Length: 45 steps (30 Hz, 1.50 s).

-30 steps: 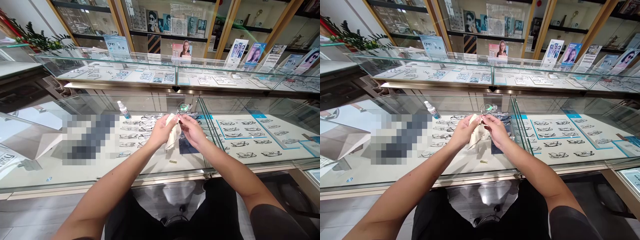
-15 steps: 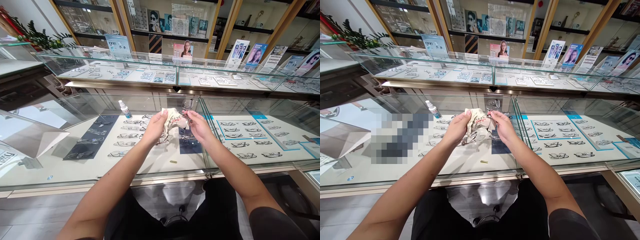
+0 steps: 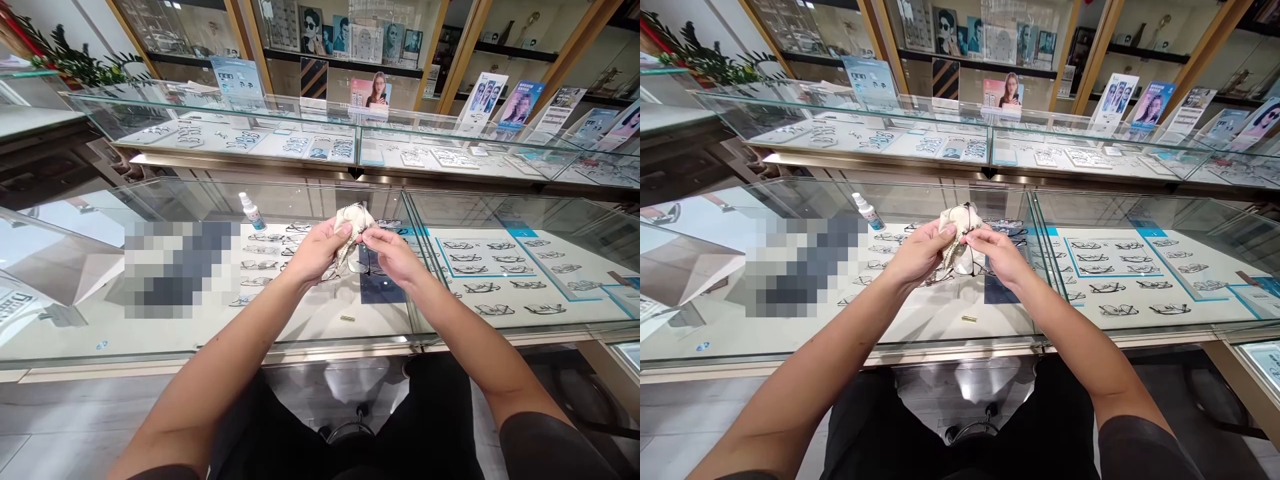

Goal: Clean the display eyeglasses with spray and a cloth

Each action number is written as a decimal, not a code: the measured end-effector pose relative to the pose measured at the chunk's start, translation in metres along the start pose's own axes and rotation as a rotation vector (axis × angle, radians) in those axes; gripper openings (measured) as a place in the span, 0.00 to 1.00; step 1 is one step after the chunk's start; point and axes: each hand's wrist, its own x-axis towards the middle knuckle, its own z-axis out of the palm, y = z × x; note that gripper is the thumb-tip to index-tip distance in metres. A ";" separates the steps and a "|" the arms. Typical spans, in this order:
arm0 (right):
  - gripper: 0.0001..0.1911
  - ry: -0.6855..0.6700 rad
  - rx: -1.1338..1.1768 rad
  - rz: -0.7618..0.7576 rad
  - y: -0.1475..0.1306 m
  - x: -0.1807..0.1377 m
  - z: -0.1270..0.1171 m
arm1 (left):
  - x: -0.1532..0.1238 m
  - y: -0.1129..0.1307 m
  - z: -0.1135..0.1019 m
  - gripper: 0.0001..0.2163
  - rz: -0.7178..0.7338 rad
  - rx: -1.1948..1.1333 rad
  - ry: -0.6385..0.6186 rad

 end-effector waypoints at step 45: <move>0.19 0.013 0.052 0.016 0.012 -0.016 0.028 | -0.002 0.000 0.007 0.25 0.196 0.115 0.170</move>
